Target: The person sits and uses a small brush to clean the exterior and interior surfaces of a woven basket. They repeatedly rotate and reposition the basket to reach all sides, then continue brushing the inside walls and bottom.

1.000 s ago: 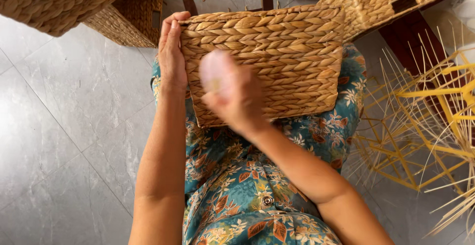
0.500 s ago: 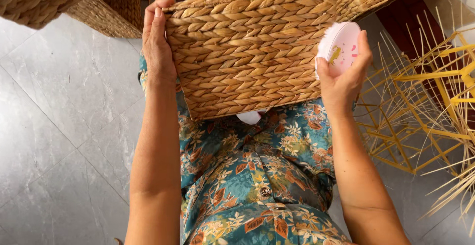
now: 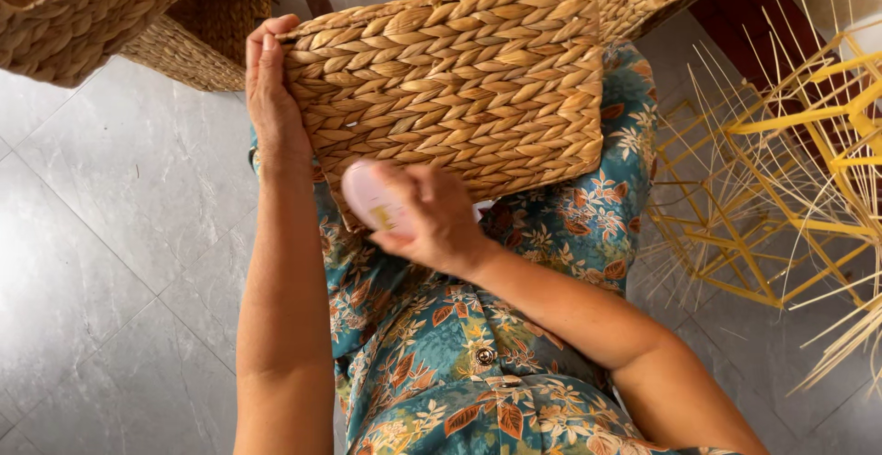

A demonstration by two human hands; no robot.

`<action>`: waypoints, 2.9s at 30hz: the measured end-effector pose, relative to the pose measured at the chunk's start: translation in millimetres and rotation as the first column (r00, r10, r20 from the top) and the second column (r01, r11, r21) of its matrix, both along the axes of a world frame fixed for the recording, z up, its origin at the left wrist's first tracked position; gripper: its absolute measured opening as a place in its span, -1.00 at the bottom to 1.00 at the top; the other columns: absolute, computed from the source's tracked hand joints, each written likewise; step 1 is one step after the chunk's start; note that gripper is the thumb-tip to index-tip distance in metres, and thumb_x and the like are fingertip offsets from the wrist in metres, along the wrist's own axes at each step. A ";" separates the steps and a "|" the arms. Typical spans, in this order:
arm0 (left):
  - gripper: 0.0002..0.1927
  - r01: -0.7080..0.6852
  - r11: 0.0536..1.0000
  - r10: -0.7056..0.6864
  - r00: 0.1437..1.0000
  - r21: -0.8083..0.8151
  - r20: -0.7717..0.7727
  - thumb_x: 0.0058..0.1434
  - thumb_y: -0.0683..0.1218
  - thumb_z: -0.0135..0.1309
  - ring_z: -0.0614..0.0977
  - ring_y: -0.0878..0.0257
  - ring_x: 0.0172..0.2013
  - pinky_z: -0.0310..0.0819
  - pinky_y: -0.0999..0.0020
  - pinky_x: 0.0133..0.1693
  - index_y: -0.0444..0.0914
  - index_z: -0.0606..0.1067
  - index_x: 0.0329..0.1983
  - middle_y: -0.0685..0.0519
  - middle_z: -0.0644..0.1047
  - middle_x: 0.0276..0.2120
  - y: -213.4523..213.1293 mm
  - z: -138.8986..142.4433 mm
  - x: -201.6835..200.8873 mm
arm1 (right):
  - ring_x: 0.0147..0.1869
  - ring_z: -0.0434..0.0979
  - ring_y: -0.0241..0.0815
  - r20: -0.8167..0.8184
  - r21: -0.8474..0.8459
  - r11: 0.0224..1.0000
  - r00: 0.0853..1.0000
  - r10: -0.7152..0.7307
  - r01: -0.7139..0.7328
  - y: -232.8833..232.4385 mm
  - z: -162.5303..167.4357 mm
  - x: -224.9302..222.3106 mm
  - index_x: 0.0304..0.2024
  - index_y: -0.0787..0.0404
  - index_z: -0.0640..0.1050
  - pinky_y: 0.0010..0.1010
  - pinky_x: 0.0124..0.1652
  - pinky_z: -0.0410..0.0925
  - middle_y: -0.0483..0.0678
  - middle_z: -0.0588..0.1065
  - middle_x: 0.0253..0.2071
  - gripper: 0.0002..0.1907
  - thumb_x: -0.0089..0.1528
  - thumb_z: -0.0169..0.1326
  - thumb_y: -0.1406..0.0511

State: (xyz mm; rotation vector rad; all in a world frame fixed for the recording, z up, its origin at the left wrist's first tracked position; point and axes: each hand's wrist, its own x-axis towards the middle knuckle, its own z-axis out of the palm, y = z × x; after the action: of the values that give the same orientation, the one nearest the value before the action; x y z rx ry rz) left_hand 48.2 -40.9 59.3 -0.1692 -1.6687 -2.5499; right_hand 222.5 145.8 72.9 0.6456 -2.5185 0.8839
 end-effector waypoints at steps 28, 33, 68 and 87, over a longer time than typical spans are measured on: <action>-0.76 -0.157 0.987 0.162 0.955 0.043 -0.249 0.52 -0.01 -0.07 0.31 0.11 0.44 -0.06 0.13 0.50 -0.29 0.44 -0.01 -0.02 0.51 0.09 10.2 36.2 82.4 | 0.22 0.51 -0.13 0.708 -0.700 0.198 0.703 0.067 0.686 205.2 24.5 -115.0 0.29 0.02 0.44 -0.20 0.03 0.43 -0.11 0.49 0.20 -0.37 0.31 -0.20 -0.11; -0.68 -0.164 0.966 0.211 0.949 0.200 -0.237 0.46 0.00 -0.03 0.47 0.16 0.19 0.19 0.14 0.36 -0.23 0.37 0.19 0.00 0.50 -0.01 6.9 43.7 108.8 | 0.23 0.48 -0.09 0.508 -0.851 0.239 0.848 0.150 0.468 190.3 48.8 -98.1 0.33 0.10 0.41 -0.20 0.06 0.41 -0.03 0.46 0.22 -0.37 0.34 -0.15 -0.08; -0.47 0.306 0.895 -0.173 0.909 -0.326 0.379 0.35 0.14 -0.13 0.51 0.14 0.19 0.37 0.24 0.18 -0.20 0.41 0.29 -0.09 0.50 0.18 -27.7 53.2 82.6 | -0.02 0.58 -0.02 0.168 -0.983 0.110 0.967 0.193 0.148 257.0 -20.5 -48.4 0.44 0.34 0.25 -0.34 -0.16 0.52 0.17 0.41 0.10 -0.11 0.26 0.20 -0.04; -0.39 0.093 0.958 0.002 0.943 -0.271 0.333 0.24 -0.15 0.14 0.65 0.21 -0.26 0.48 0.41 -0.38 -0.27 0.25 0.34 -0.08 0.56 -0.05 4.9 24.6 55.5 | -0.20 0.59 -0.15 0.085 -0.996 0.029 0.963 0.254 0.080 246.0 -21.5 -38.0 0.19 0.52 0.33 -0.46 -0.28 0.50 0.20 0.50 -0.14 -0.17 0.35 0.16 -0.14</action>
State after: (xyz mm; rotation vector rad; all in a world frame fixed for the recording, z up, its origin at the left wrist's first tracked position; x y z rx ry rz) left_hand 103.7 -36.0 83.8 0.2195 -2.1723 -2.4638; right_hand 184.5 391.8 51.4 0.1245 -1.2112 2.5186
